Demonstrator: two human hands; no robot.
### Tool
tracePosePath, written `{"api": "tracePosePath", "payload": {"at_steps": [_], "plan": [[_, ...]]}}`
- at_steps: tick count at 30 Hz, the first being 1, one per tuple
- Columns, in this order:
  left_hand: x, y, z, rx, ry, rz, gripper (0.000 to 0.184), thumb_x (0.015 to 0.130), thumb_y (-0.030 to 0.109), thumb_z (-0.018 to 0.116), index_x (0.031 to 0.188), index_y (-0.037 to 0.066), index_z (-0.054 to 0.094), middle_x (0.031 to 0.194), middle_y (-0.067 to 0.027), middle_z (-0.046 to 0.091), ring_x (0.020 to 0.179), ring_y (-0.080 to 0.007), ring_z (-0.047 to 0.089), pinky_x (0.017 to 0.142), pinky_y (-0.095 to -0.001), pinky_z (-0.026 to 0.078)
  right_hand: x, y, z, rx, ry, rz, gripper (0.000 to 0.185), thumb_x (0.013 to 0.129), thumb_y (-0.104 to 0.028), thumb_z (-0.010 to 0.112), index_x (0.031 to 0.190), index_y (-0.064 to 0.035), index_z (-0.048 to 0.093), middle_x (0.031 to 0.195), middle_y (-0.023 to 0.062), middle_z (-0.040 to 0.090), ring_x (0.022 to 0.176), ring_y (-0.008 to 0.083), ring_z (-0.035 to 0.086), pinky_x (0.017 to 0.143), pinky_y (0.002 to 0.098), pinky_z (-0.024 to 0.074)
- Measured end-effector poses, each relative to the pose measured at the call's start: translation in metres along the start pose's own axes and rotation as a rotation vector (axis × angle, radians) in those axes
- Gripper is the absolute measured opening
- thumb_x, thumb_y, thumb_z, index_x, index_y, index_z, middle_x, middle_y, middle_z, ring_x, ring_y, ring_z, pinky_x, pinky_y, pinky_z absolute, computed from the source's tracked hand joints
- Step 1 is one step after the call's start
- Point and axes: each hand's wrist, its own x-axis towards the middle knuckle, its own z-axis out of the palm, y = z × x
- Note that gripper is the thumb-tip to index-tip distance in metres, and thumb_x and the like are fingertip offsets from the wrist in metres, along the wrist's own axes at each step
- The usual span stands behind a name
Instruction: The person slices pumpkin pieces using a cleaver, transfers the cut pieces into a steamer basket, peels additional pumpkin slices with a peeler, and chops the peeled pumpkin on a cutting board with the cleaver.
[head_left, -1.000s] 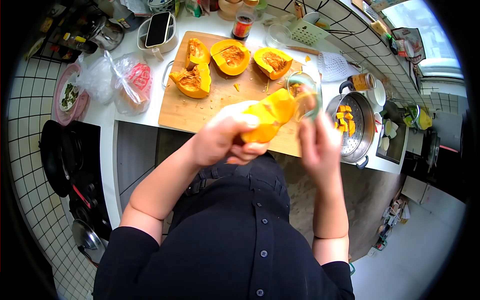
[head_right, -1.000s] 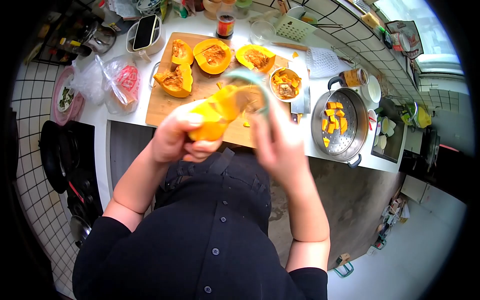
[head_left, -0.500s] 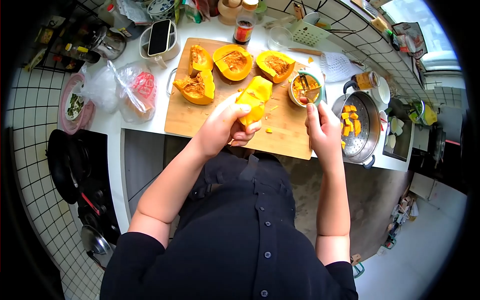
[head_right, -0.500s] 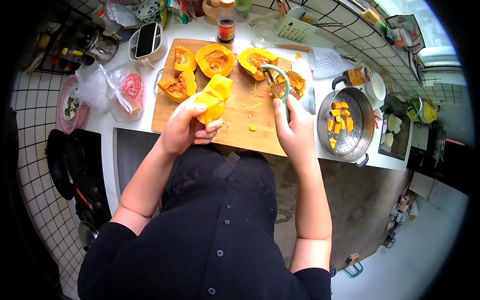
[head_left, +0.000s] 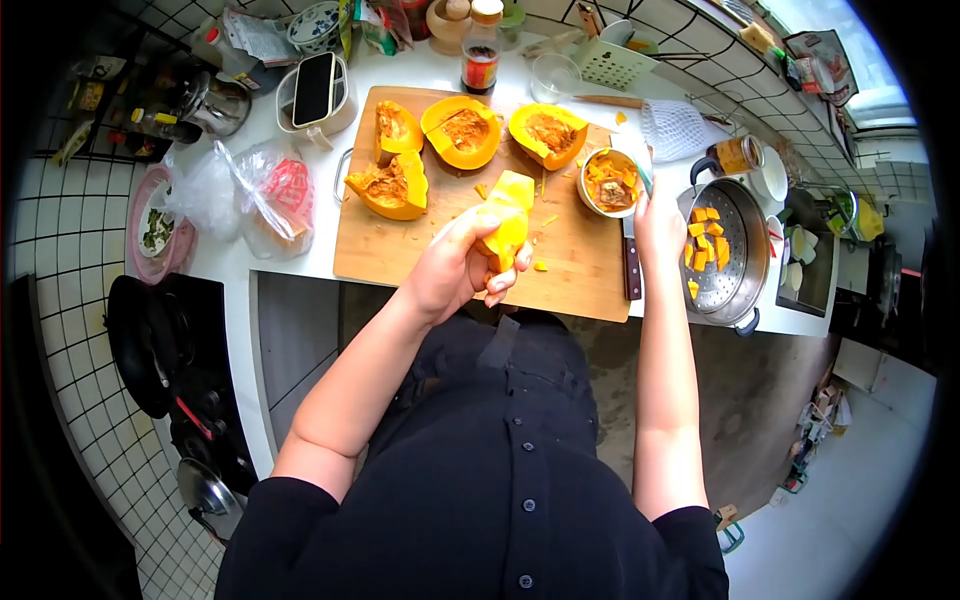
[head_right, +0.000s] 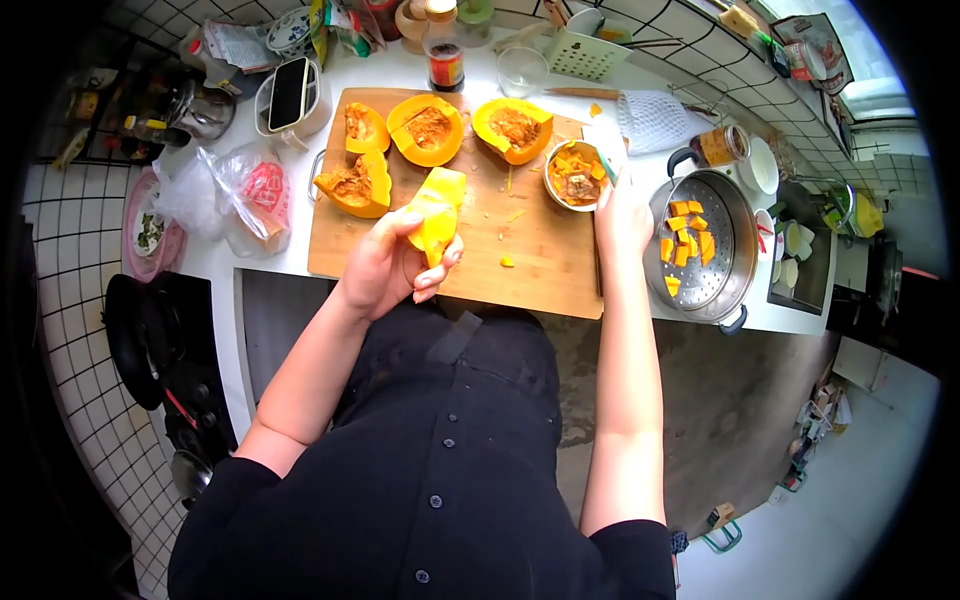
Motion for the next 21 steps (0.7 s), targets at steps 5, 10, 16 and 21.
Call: {"api": "tracePosePath", "payload": {"at_steps": [5,10,16,21], "plan": [[0.002,0.001,0.004,0.087,0.118,0.054,0.025,0.094,0.028,0.042,0.104,0.005,0.042,0.081,-0.0089,0.054,0.052,-0.0118,0.048,0.042,-0.0241,0.039,-0.001,-0.003,-0.013,0.315,-0.007,-0.003,0.027,0.094,-0.023,0.051,0.107,-0.0018,0.059,0.074,0.0136,0.062,0.066,0.0257,0.062,0.059,0.0376,0.0482],[0.007,0.005,0.009,0.222,0.095,0.061,0.024,0.095,0.027,0.042,0.104,0.005,0.043,0.077,-0.0081,0.054,0.049,-0.0085,0.044,0.042,-0.0199,0.035,-0.035,-0.064,-0.11,1.283,-0.58,0.09,0.019,0.096,-0.018,0.05,0.101,-0.0032,0.06,0.063,-0.0035,0.045,0.056,0.0033,0.041,0.052,0.0208,0.0356],[0.014,0.005,0.016,0.275,0.092,0.068,0.031,0.093,0.03,0.044,0.111,0.004,0.044,0.072,-0.0097,0.054,0.046,-0.0063,0.034,0.041,-0.0184,0.026,-0.052,-0.083,-0.124,1.003,-0.546,-0.356,0.02,0.092,-0.018,0.057,0.102,-0.0006,0.058,0.078,0.0183,0.059,0.067,0.0325,0.059,0.061,0.033,0.0455],[0.014,0.008,0.025,0.3,0.088,0.07,0.032,0.093,0.03,0.045,0.111,0.005,0.045,0.069,-0.0078,0.051,0.046,-0.0054,0.032,0.041,-0.0178,0.025,-0.052,-0.084,-0.125,0.892,-0.416,-0.397,0.019,0.091,-0.017,0.058,0.1,-0.001,0.057,0.072,0.0179,0.058,0.066,0.0342,0.06,0.06,0.036,0.0464]]}}
